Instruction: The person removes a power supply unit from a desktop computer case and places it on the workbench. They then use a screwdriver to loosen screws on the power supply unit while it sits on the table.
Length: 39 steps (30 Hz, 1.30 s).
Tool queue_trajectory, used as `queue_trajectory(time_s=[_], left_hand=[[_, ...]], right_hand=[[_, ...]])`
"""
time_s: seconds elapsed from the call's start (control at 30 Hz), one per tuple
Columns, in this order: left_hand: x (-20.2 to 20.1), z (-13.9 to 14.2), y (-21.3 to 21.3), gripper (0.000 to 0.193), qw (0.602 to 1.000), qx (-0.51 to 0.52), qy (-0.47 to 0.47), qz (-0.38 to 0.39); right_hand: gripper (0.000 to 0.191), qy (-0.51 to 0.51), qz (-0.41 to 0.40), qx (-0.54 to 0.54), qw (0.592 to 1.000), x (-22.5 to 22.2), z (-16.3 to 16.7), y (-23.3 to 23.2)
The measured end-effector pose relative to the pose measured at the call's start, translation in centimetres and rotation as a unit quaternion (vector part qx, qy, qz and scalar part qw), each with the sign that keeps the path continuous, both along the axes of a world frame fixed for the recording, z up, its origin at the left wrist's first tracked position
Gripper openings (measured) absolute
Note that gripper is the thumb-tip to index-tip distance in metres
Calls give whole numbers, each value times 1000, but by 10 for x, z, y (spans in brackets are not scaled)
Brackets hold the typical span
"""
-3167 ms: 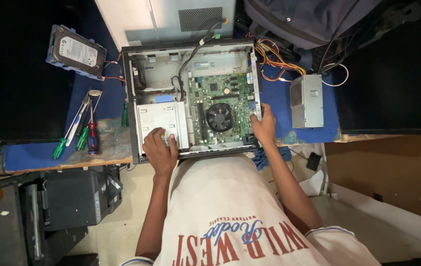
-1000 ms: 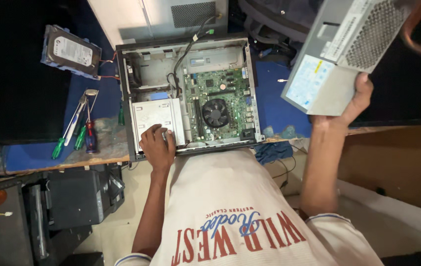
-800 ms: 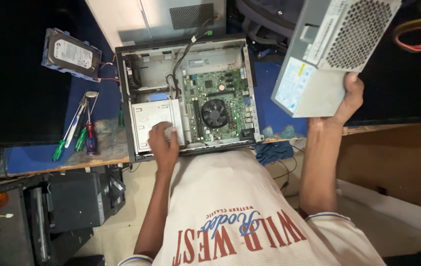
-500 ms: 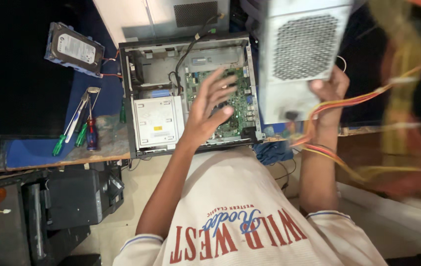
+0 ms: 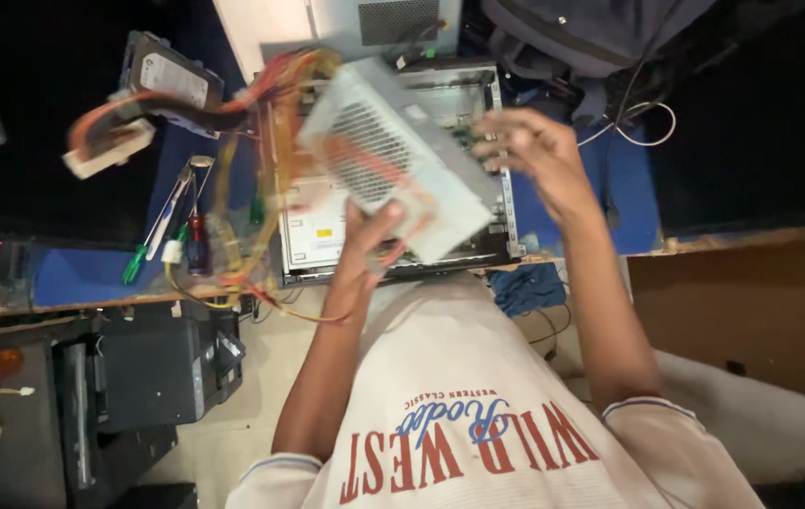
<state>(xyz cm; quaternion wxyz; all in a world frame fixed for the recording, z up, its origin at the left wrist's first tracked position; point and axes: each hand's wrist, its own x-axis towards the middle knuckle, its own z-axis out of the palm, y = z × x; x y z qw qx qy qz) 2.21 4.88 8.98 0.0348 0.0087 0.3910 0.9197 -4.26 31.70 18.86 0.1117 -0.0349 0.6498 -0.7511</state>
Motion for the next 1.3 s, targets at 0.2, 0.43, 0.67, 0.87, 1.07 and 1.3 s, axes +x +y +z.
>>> queue_trajectory(time_s=[0.2, 0.43, 0.67, 0.87, 1.07, 1.3], left_hand=[[46, -43, -75, 77, 984, 3, -110, 141], [73, -6, -127, 85, 979, -17, -83, 184], [83, 15, -167, 87, 967, -59, -77, 234], [82, 23, -183, 77, 948, -55, -129, 286], [100, 33, -190, 72, 956, -74, -99, 266], [110, 23, -192, 73, 952, -53, -137, 267]], right_hand=[[76, -11, -104, 536, 838, -13, -135, 21], [93, 12, -99, 548, 831, 18, -186, 23], [86, 12, -230, 511, 828, 102, -194, 56], [63, 111, -289, 551, 775, 130, -198, 150], [51, 161, -274, 523, 791, 121, -156, 259], [40, 0, -274, 676, 685, 112, -132, 299]])
